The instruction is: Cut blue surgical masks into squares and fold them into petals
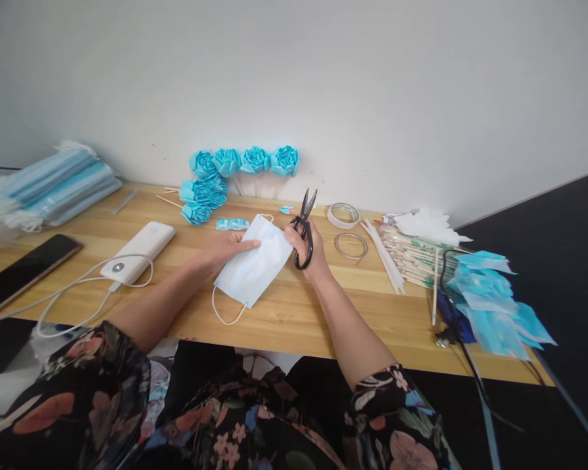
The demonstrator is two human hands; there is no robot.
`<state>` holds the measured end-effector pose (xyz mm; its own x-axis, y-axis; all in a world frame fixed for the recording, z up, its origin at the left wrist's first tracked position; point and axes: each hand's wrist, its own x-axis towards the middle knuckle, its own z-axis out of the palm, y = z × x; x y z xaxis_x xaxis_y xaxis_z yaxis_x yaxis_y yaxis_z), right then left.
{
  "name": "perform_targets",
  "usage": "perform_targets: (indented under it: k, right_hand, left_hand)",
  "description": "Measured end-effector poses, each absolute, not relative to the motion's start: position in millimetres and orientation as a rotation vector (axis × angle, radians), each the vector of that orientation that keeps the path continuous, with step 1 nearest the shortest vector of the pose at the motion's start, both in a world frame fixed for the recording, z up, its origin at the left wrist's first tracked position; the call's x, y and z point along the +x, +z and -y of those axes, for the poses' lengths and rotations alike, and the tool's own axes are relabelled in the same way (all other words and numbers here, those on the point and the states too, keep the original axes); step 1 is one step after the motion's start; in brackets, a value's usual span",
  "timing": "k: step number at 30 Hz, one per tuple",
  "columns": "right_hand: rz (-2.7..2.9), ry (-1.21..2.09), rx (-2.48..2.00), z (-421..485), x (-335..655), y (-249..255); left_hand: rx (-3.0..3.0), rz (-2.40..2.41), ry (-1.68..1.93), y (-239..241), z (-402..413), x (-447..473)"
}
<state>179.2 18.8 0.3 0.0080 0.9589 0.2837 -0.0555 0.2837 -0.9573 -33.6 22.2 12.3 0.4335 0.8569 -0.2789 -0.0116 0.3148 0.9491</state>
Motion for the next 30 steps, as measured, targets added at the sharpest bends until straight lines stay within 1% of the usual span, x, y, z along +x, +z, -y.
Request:
perform_targets:
  k: [6,10,18,23,30]
  right_hand:
    - [1.521,1.036,-1.025,-16,186,13]
    - [1.625,0.953,-1.130,-13,186,12]
    - [1.347,0.758,-1.073,-29,203,12]
    - [1.240,0.790,-1.012,-31,203,17]
    - [1.285,0.813,-1.040,-31,198,7]
  left_hand:
    - [1.181,-0.928,0.581,13,-19,-33]
    - [1.243,-0.923,0.516,9,-21,-33]
    - [1.476,-0.810,0.349,4,-27,-35]
    - [1.503,-0.728,0.335,3,-30,-39]
    - [1.607,-0.709,0.328,8,-28,-39]
